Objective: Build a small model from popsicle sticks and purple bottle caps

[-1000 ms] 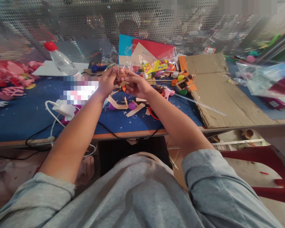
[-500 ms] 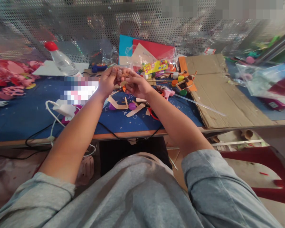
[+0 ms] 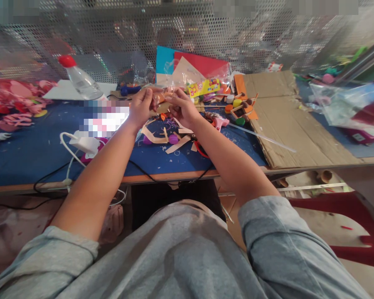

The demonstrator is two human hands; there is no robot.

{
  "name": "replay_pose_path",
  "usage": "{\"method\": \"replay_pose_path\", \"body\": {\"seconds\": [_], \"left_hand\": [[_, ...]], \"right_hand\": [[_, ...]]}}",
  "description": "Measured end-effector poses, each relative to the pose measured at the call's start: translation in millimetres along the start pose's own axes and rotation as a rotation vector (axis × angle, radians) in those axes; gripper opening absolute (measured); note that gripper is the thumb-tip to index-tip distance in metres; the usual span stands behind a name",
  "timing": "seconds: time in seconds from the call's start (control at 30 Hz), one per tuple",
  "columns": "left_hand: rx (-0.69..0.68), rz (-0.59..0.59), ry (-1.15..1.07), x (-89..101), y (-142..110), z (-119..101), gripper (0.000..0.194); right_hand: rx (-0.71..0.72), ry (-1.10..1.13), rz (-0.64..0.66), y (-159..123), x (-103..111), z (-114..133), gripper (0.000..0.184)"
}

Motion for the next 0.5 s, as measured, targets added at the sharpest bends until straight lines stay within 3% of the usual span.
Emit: {"method": "replay_pose_path", "body": {"seconds": [0.13,0.3,0.5], "left_hand": [[0.009,-0.006,0.000,1.0,-0.2,2.4,0.075],[0.072,0.071,-0.037,-3.7,-3.0,1.1,0.073],[0.010,0.040,0.006,-7.3,-4.7,-11.1,0.080]], "right_hand": [[0.015,-0.022,0.044,2.6,1.3,-3.9,0.053],[0.017,-0.085,0.043,4.4,1.7,-8.5,0.052],[0.028,-0.066,0.086,6.0,0.8,-12.1,0.059]]}}
Point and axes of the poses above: each hand's wrist, its own y-axis towards the middle knuckle, its own x-axis out of the back of the hand, z = x × y, the point moved 6 cm from there along y, towards the middle knuckle, and after that the axes turned 7 degrees about y, right-handed, at the moved point
